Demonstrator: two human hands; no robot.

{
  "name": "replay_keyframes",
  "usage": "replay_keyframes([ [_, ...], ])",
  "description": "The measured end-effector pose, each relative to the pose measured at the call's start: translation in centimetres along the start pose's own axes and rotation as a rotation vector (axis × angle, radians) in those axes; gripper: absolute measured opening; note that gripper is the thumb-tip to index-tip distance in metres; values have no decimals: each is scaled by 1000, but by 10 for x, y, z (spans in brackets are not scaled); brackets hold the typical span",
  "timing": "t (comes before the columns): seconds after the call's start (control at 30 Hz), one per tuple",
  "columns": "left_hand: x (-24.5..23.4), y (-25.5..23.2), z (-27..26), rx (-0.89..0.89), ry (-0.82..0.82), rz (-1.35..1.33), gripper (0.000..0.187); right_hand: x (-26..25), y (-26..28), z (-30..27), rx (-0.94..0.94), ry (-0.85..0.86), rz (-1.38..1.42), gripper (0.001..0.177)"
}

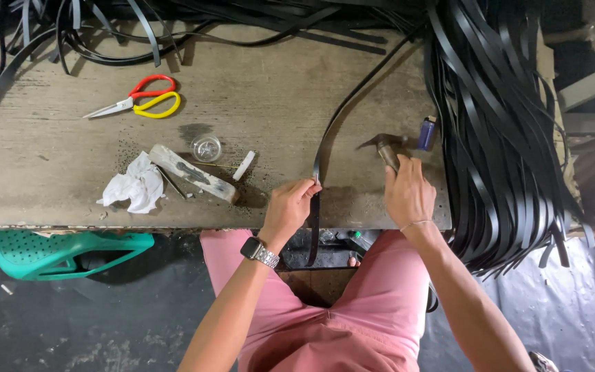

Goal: The person is using a hammer and a small metal punch to create holes at regular intervals along a black leather strip on a workbench.

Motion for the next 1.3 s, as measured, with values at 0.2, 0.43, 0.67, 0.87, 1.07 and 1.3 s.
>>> replay_keyframes([
  [0.2,2,5,-3,46,2,43,13,-57,42,-27,-169,-181,530,30],
  [0.43,7,13,-9,78,18,72,7,-75,79,-34,-284,-102,428,30],
  [0.67,7,8,-10,84,5,80,7,-82,77,-47,-282,-352,345,38],
  [0.87,6,10,-5,109,38,96,9,-49,68,-37,-162,-62,413,36],
  [1.07,-10,-8,1,87,27,36,10,-23,22,-13,-226,-421,-36,37],
  [1.3,-11,-11,2,92,14,66,5,16,32,-1,-461,-459,-47,29],
])
Point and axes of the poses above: each hand's wrist, its own z-axis towards the middle knuckle, its own x-axis out of the palm, y = z × x, the point moved 3 cm from there along z, towards the middle knuckle, and after that the axes turned 15 degrees about -x, right-handed, at the moved point
